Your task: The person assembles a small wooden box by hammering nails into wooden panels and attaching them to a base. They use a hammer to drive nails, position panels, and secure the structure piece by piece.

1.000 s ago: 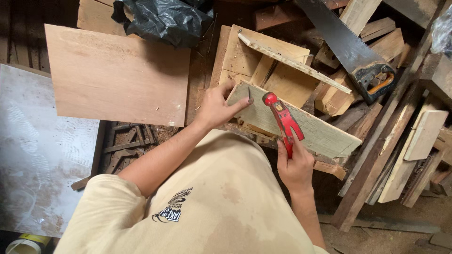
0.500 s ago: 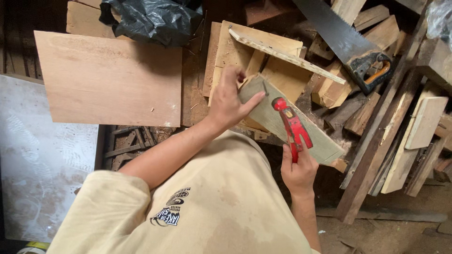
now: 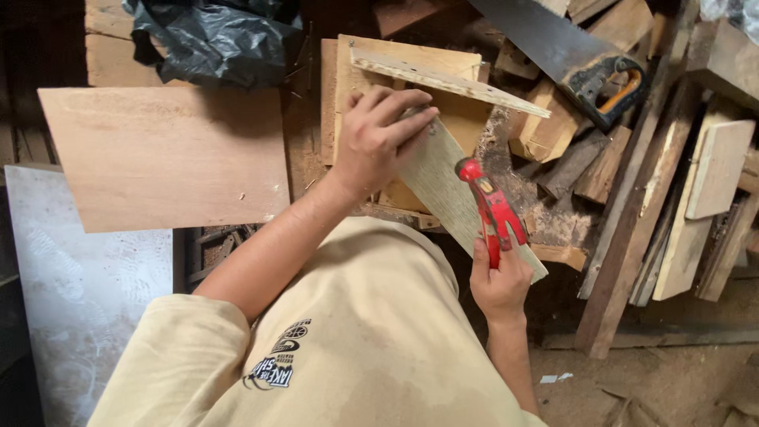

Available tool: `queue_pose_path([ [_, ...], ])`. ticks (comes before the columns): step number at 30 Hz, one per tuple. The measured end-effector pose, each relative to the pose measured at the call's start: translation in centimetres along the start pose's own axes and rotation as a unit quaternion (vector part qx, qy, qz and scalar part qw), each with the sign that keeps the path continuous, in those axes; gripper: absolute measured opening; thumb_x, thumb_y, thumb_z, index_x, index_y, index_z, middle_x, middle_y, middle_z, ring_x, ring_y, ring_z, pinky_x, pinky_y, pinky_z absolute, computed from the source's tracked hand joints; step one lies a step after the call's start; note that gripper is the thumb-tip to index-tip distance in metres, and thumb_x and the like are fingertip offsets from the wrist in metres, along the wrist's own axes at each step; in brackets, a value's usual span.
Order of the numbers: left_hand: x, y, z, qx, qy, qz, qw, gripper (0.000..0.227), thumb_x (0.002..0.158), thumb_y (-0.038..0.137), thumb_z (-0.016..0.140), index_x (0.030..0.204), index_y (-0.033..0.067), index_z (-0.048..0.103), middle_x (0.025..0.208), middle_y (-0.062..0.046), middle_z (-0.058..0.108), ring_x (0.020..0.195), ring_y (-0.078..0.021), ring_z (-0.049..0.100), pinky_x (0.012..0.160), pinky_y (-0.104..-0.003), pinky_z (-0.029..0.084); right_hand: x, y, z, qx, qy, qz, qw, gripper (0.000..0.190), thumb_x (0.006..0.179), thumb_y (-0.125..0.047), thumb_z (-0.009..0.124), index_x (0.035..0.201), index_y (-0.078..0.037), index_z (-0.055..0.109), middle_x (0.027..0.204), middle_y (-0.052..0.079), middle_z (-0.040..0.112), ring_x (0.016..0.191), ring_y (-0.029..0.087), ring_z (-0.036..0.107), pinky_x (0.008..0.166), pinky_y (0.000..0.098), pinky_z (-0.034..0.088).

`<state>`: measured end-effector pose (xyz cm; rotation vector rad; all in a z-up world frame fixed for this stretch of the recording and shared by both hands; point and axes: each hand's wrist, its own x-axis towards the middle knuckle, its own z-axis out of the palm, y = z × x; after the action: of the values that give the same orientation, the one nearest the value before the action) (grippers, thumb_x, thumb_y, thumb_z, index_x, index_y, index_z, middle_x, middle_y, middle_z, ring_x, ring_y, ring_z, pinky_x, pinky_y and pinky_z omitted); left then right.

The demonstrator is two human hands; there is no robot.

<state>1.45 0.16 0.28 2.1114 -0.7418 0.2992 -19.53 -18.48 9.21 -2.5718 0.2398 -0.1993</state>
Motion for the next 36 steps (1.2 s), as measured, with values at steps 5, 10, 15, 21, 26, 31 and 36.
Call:
queue_pose_path([
  [5,0.9,0.2,-1.1,-0.021,0.009,0.037,0.999,0.021,0.092,0.019,0.081,0.113,0.0193,0.079,0.115,0.005,0.072,0.103,-0.0183,0.063,0.089,-0.039,0.040,1.0,-0.3,-0.9,-0.005,-0.005,-0.014,1.000,0.032,0.101,-0.013,0.069,0.129,0.002,0.064,0.092,0.019,0.070,0.070,0.033,0.068,0.062,0.0397,0.052],
  [10,1.9,0.5,-1.2,0.002,-0.009,0.046,0.999,0.019,0.087,0.013,0.078,0.105,0.0189,0.077,0.107,0.004,0.070,0.101,-0.0196,0.062,0.084,-0.040,0.043,1.9,-1.0,-2.1,-0.005,-0.037,-0.009,0.999,0.034,0.099,-0.015,0.072,0.128,0.001,0.064,0.078,0.016,0.066,0.062,0.032,0.064,0.057,0.0396,0.049],
  [15,1.7,0.8,-0.8,0.043,-0.022,0.042,0.998,0.013,0.093,0.013,0.078,0.104,0.0184,0.078,0.103,0.006,0.069,0.100,-0.0161,0.061,0.084,-0.038,0.044,3.1,-1.7,-2.6,-0.006,-0.050,-0.024,0.998,0.033,0.102,-0.016,0.071,0.130,-0.002,0.063,0.081,0.014,0.066,0.065,0.030,0.065,0.059,0.0392,0.051],
  [21,1.8,0.5,-0.4,0.059,0.002,0.048,0.997,0.011,0.092,0.015,0.077,0.102,0.0215,0.079,0.101,0.007,0.068,0.100,-0.0156,0.061,0.085,-0.036,0.043,4.9,-3.0,-3.9,-0.067,-0.040,-0.059,0.995,0.032,0.101,-0.016,0.072,0.128,-0.001,0.064,0.078,0.013,0.067,0.063,0.029,0.066,0.058,0.0415,0.051],
  [26,1.7,0.5,-0.1,0.064,0.005,0.056,0.996,0.009,0.093,0.017,0.078,0.101,0.0212,0.079,0.100,0.008,0.067,0.100,-0.0146,0.061,0.085,-0.036,0.042,5.5,-3.7,-4.1,-0.033,-0.015,-0.084,0.996,0.024,0.111,-0.017,0.067,0.131,-0.004,0.062,0.102,0.018,0.071,0.084,0.031,0.074,0.072,0.0377,0.058],
  [31,1.3,0.3,0.2,0.077,0.016,0.064,0.995,0.008,0.094,0.017,0.077,0.100,0.0221,0.078,0.098,0.009,0.067,0.100,-0.0131,0.062,0.084,-0.037,0.041,5.6,-4.0,-4.4,-0.084,-0.091,-0.009,0.992,0.020,0.105,-0.018,0.068,0.114,-0.001,0.066,0.086,0.014,0.072,0.070,0.029,0.072,0.065,0.0414,0.057],
  [36,1.2,-0.3,0.8,0.075,-0.006,0.062,0.995,0.005,0.098,0.022,0.077,0.103,0.0210,0.078,0.101,0.008,0.068,0.100,-0.0135,0.062,0.084,-0.035,0.041,5.3,-2.9,-3.5,-0.080,-0.094,-0.012,0.992,0.021,0.110,-0.021,0.064,0.117,-0.001,0.065,0.088,0.015,0.069,0.071,0.028,0.071,0.067,0.0391,0.059],
])
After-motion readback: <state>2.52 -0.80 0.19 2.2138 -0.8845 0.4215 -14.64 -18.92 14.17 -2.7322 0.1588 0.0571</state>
